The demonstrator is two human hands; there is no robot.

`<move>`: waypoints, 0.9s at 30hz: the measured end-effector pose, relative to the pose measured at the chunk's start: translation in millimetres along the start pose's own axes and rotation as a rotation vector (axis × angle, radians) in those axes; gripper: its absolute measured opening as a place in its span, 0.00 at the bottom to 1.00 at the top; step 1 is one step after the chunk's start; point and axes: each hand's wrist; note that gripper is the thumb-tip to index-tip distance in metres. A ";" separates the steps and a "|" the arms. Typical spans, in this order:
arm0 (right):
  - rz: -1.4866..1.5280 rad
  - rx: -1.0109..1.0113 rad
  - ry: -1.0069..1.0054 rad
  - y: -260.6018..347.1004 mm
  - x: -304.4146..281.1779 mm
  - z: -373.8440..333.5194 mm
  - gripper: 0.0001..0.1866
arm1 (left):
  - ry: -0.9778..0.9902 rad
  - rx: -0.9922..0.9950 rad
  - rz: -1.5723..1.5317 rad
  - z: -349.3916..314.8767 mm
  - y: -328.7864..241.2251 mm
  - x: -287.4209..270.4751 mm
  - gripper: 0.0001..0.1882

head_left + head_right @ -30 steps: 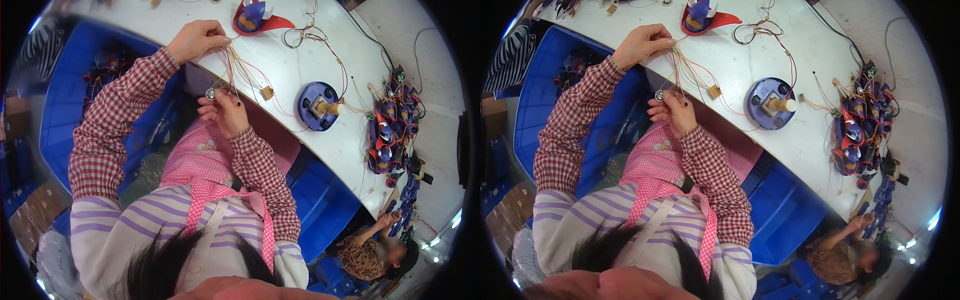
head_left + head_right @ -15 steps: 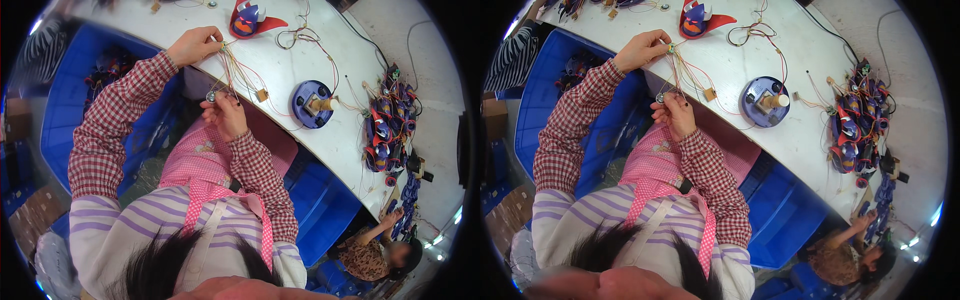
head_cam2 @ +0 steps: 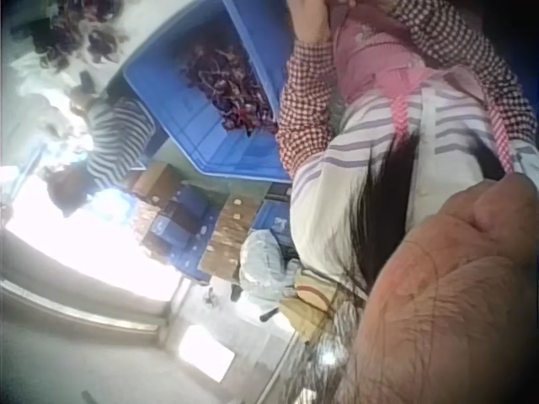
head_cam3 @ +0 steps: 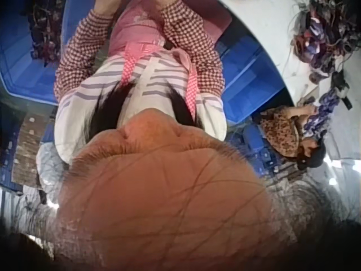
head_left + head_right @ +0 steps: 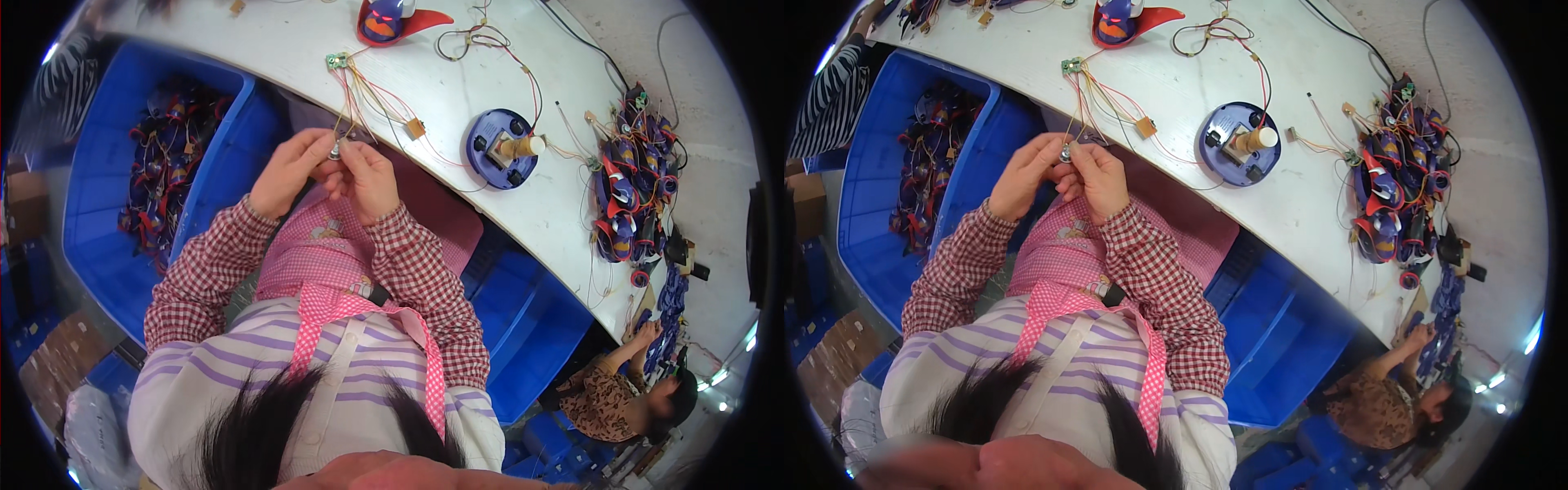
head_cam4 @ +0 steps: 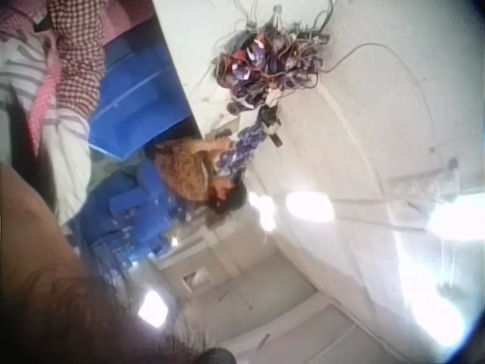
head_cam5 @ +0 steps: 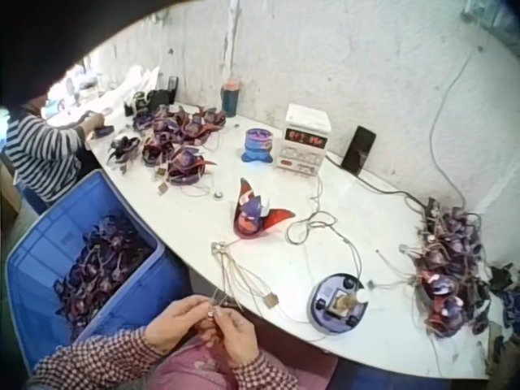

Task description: Assembling wire harnesses into circular plastic housings at a workbench.

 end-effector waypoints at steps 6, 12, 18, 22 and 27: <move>-0.752 -0.123 -0.216 14.0 0.8 -25.1 0.13 | 0.139 -0.376 -0.535 -8.2 14.8 14.0 0.10; -1.413 -0.764 -0.540 55.7 -2.9 -66.3 0.10 | 0.109 -0.441 -0.529 -0.7 5.6 21.3 0.10; -1.798 -1.029 -0.808 88.4 -24.4 -48.0 0.09 | 0.144 -0.467 -0.659 10.8 -12.8 38.5 0.09; -1.803 -0.880 -0.800 87.0 -20.8 -41.9 0.09 | 0.159 -0.431 -0.546 16.7 -18.3 49.7 0.09; -1.623 -0.787 -0.682 87.7 -20.5 -41.4 0.08 | 0.174 -0.411 -0.438 29.1 -20.6 58.8 0.12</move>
Point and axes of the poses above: each hand's wrist, its own z-axis towards the middle knuckle, its own x-axis out of the palm, y = z × x, and after that the axes turned 15 degrees about x, right-handed
